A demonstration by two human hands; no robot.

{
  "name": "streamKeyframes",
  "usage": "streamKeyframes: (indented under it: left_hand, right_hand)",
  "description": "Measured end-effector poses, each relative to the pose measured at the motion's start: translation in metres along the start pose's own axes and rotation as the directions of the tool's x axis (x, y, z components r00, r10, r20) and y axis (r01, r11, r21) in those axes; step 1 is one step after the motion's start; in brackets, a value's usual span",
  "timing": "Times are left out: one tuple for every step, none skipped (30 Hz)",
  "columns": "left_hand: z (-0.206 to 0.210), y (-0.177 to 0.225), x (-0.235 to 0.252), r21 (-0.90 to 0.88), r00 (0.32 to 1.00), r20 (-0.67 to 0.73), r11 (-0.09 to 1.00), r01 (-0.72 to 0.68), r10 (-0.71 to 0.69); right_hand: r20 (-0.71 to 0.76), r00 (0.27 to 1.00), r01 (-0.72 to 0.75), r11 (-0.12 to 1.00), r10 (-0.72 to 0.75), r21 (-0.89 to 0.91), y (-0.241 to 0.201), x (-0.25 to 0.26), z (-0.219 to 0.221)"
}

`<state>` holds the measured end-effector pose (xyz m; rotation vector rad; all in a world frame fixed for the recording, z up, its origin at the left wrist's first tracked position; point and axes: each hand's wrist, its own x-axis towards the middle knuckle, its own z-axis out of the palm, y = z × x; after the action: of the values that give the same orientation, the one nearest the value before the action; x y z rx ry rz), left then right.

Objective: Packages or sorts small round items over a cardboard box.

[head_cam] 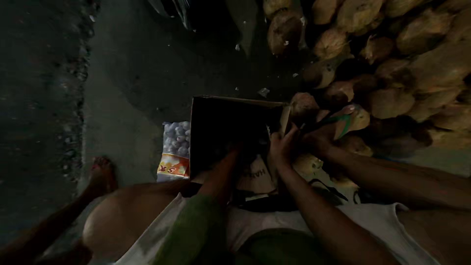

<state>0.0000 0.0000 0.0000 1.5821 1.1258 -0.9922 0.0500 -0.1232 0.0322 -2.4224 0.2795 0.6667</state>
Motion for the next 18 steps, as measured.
streamKeyframes:
  left_hand:
    - [0.007,-0.028,0.011,-0.196,0.993,-0.012,0.974,-0.114,0.114]
    - [0.010,-0.045,0.018,-0.406,0.979,-0.045,0.891,-0.201,0.200]
    - [0.006,-0.052,0.017,-0.588,0.963,-0.091,0.767,-0.256,0.252]
    - [-0.007,-0.051,0.011,-0.701,0.946,-0.139,0.646,-0.302,0.292]
    - [-0.023,-0.045,-0.002,-0.740,0.928,-0.205,0.572,-0.355,0.311]
    - [-0.034,-0.042,-0.022,-0.738,0.916,-0.268,0.547,-0.394,0.298]
    - [-0.040,-0.040,-0.043,-0.720,0.913,-0.308,0.562,-0.408,0.267]
    - [-0.046,-0.039,-0.060,-0.688,0.910,-0.333,0.597,-0.414,0.247]
    - [-0.050,-0.044,-0.073,-0.652,0.904,-0.343,0.629,-0.424,0.254]
    - [-0.046,-0.056,-0.077,-0.614,0.893,-0.349,0.652,-0.446,0.282]
    - [-0.042,-0.066,-0.084,-0.582,0.882,-0.351,0.664,-0.469,0.315]
    - [-0.040,-0.068,-0.091,-0.554,0.862,-0.369,0.662,-0.504,0.347]
    - [-0.038,-0.066,-0.101,-0.505,0.835,-0.386,0.667,-0.547,0.392]
    - [-0.035,-0.063,-0.112,-0.438,0.807,-0.405,0.683,-0.584,0.430]
    - [-0.031,-0.062,-0.117,-0.347,0.769,-0.436,0.701,-0.624,0.468]
    - [-0.028,-0.061,-0.120,-0.254,0.731,-0.469,0.718,-0.649,0.495]
    - [-0.026,-0.061,-0.123,-0.174,0.699,-0.493,0.728,-0.663,0.518]
    - [-0.022,-0.060,-0.125,-0.115,0.675,-0.527,0.744,-0.658,0.516]
  right_hand:
    - [0.016,1.000,-0.017,1.000,0.017,0.003,0.004,-0.002,-0.001]
    - [0.029,0.999,-0.018,1.000,0.018,0.002,0.006,-0.005,-0.005]
    - [0.040,0.999,-0.008,1.000,0.008,0.010,0.007,-0.007,-0.008]
    - [0.052,0.998,0.017,0.999,-0.018,0.029,0.002,-0.003,-0.011]
    - [0.054,0.996,0.062,0.997,-0.065,0.046,-0.004,0.000,-0.013]
    - [0.046,0.989,0.141,0.989,-0.143,0.039,-0.007,-0.003,-0.018]
    - [0.007,0.962,0.274,0.962,-0.274,-0.004,-0.006,-0.010,-0.025]
    - [-0.052,0.898,0.435,0.899,-0.437,-0.050,-0.009,-0.017,-0.032]
    - [-0.084,0.810,0.575,0.814,-0.580,-0.076,-0.014,-0.024,-0.038]
    - [-0.043,0.739,0.669,0.740,-0.672,-0.067,-0.016,-0.033,-0.043]
    - [0.040,0.683,0.731,0.683,-0.730,-0.018,-0.018,-0.041,-0.046]
    - [0.152,0.648,0.745,0.663,-0.746,0.079,-0.023,-0.046,-0.046]
    - [0.279,0.619,0.713,0.674,-0.734,0.193,-0.028,-0.051,-0.045]
    - [0.386,0.602,0.640,0.711,-0.699,0.290,-0.030,-0.059,-0.043]
    - [0.450,0.597,0.564,0.747,-0.664,0.352,-0.029,-0.067,-0.039]
    - [0.470,0.612,0.509,0.772,-0.636,0.382,-0.025,-0.075,-0.035]
    - [0.470,0.636,0.468,0.790,-0.612,0.396,-0.021,-0.081,-0.032]
    - [0.462,0.662,0.426,0.803,-0.591,0.417,-0.019,-0.086,-0.032]
